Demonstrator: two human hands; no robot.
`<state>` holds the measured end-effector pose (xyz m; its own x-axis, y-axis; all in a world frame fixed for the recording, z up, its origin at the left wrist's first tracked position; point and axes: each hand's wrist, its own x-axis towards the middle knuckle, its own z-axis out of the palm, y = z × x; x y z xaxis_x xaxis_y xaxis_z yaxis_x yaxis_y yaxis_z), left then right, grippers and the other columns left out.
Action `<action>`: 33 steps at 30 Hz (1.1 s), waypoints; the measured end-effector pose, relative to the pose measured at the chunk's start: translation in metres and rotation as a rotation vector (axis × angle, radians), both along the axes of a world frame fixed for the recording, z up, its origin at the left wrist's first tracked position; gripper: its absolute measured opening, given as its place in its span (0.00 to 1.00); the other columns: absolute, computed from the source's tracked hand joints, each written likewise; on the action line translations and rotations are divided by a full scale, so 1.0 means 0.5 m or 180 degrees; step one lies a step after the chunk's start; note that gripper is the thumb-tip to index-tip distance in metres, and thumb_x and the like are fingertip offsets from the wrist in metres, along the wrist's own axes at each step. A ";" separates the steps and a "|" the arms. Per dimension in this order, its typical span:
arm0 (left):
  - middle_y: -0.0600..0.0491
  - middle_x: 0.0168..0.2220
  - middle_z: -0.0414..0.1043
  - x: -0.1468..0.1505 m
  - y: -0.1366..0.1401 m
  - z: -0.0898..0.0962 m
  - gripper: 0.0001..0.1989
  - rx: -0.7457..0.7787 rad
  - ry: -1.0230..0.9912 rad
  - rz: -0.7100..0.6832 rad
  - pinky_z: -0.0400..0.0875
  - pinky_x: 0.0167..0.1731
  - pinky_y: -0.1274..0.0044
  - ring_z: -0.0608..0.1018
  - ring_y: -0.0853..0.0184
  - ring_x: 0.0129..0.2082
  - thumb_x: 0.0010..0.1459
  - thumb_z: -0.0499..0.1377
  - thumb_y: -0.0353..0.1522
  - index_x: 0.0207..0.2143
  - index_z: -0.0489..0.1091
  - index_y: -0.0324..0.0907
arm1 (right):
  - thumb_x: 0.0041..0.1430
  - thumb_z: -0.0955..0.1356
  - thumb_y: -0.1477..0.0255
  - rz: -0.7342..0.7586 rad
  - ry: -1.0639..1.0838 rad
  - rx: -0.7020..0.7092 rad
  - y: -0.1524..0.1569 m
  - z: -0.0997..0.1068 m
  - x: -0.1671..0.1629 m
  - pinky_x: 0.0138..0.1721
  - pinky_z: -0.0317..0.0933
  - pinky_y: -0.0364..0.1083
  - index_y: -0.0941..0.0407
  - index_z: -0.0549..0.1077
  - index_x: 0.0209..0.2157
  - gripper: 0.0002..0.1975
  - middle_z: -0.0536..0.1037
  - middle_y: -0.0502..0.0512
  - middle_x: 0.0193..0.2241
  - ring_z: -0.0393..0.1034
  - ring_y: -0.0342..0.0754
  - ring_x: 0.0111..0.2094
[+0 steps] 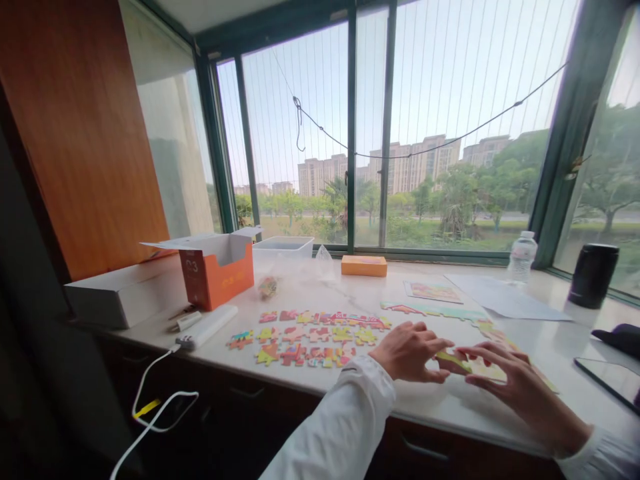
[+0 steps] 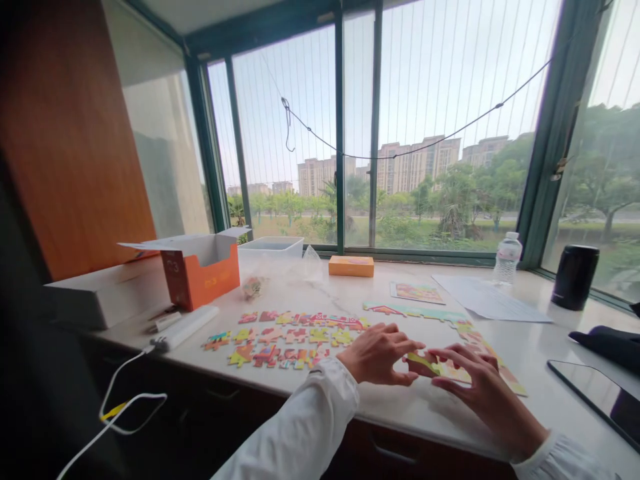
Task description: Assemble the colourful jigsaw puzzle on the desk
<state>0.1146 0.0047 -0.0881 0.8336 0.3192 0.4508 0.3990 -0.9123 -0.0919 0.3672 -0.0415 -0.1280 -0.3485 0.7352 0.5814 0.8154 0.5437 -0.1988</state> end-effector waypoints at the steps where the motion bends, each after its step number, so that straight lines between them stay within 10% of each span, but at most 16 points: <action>1: 0.48 0.44 0.77 0.004 0.006 -0.006 0.28 -0.0030 -0.0125 -0.0015 0.69 0.48 0.69 0.74 0.60 0.45 0.58 0.59 0.45 0.58 0.66 0.44 | 0.56 0.69 0.52 -0.0012 0.0065 0.0030 0.003 -0.001 0.002 0.47 0.66 0.54 0.47 0.78 0.47 0.21 0.79 0.57 0.42 0.74 0.56 0.44; 14: 0.53 0.48 0.74 0.001 0.028 -0.018 0.14 -0.0445 -0.0924 0.0216 0.68 0.51 0.69 0.72 0.63 0.47 0.63 0.57 0.39 0.50 0.72 0.50 | 0.67 0.59 0.54 -0.1034 0.0277 -0.0075 0.013 -0.025 0.001 0.50 0.55 0.56 0.49 0.74 0.49 0.21 0.75 0.58 0.51 0.62 0.60 0.58; 20: 0.53 0.47 0.74 0.004 0.030 -0.016 0.12 -0.0541 -0.0724 0.0095 0.70 0.48 0.69 0.72 0.63 0.45 0.63 0.57 0.37 0.48 0.74 0.51 | 0.67 0.58 0.64 -0.1489 0.0353 -0.0209 0.010 -0.016 -0.002 0.46 0.51 0.53 0.51 0.76 0.46 0.17 0.76 0.57 0.50 0.70 0.55 0.50; 33: 0.53 0.44 0.76 0.007 0.034 -0.016 0.10 -0.0866 -0.0502 0.0115 0.71 0.46 0.69 0.73 0.63 0.42 0.61 0.60 0.38 0.44 0.78 0.51 | 0.67 0.60 0.64 -0.0787 0.0251 -0.0736 -0.016 0.031 -0.025 0.47 0.53 0.53 0.48 0.77 0.44 0.15 0.77 0.55 0.43 0.69 0.53 0.47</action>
<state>0.1180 0.0215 -0.0959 0.7461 0.4741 0.4675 0.4217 -0.8798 0.2192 0.3547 -0.0494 -0.1126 -0.1040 0.9072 0.4076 0.8940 0.2648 -0.3615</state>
